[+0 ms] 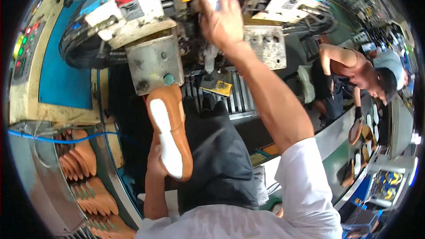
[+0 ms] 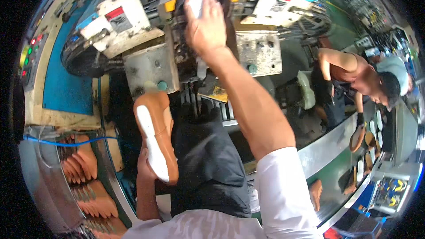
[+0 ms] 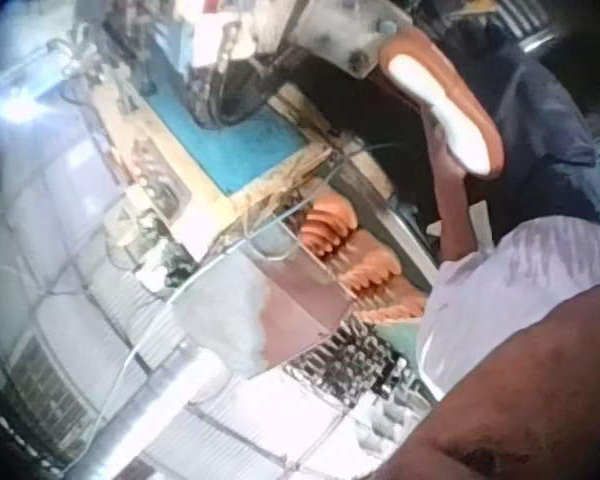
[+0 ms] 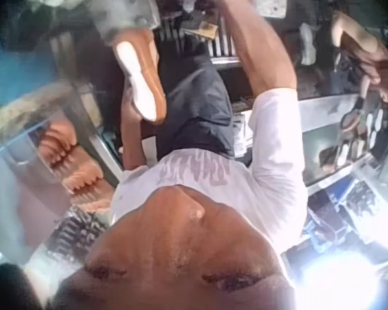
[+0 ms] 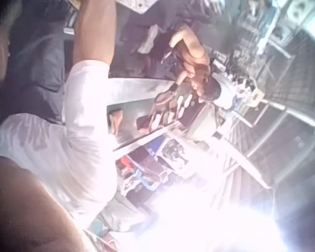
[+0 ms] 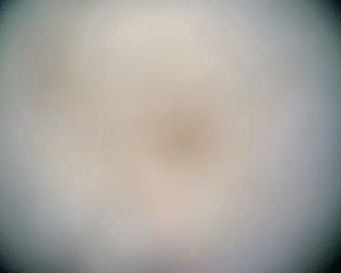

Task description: The person repeatedly picks up shoe lasts and white insoles from a conveyor belt, places them into a machine, and presses a button to attach the insoles. They then remove the assembled units and place them back onto the belt. The process is repeated continuously throughout the clip.

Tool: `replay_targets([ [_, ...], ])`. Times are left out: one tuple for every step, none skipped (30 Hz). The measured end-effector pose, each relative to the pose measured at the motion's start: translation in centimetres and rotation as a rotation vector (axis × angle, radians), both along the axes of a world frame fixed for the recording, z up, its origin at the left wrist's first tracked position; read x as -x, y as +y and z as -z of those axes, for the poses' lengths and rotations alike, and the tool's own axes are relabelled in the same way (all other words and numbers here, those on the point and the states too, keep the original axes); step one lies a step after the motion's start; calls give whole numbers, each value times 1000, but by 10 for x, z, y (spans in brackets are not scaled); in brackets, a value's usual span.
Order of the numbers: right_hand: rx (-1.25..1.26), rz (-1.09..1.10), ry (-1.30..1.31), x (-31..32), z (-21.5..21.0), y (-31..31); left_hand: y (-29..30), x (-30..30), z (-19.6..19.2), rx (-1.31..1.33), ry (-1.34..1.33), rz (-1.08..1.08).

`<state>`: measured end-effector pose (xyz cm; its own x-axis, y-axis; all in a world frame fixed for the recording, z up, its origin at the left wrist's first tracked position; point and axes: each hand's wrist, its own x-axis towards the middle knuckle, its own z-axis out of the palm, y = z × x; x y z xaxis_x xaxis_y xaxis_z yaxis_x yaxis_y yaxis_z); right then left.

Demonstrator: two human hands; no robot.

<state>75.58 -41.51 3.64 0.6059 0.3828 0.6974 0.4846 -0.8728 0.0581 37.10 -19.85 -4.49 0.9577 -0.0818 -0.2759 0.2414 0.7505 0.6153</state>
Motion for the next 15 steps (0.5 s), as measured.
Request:
replay_targets([
  [13, -16, -49, -11, 3, 5, 1, 1, 4, -7, 41, -21],
  [71, 18, -52, -13, 1, 10, 3, 4, 14, -75, 73, -42],
  [125, 33, -54, -16, -7, 15, 5, 7, 23, -147, 114, -80],
  [247, 83, -1, -11, -20, 21, 7, 5, 20, -157, 114, -62],
  [263, 133, 4, -22, -14, 7, 5, -1, 17, -169, 118, -29],
  [368, 70, -119, -26, -18, -4, 4, -3, 17, -169, 119, -5],
  [340, 29, -122, -36, -23, -17, 6, -8, 21, -168, 109, 34],
  [295, -36, -95, -47, -29, -27, 9, -10, 21, -226, 50, 34],
  [267, -85, -84, -56, -31, -32, 12, -8, 20, -286, -19, 43],
  [247, -152, -67, -67, -27, -29, 16, 1, 13, -304, -7, 18],
  [253, -187, -94, -70, -22, -19, 20, 14, 6, -313, -2, -4],
  [274, -182, -136, -73, -28, -26, 27, 21, 3, -309, 1, -14],
  [288, -162, -174, -84, -25, -33, 18, 22, 3, -315, 15, -28],
  [293, -128, -211, -94, -20, -47, 20, 27, 1, -314, 17, -34],
  [308, -130, -230, -103, -23, -52, 28, 34, 0, -319, 11, -53],
])
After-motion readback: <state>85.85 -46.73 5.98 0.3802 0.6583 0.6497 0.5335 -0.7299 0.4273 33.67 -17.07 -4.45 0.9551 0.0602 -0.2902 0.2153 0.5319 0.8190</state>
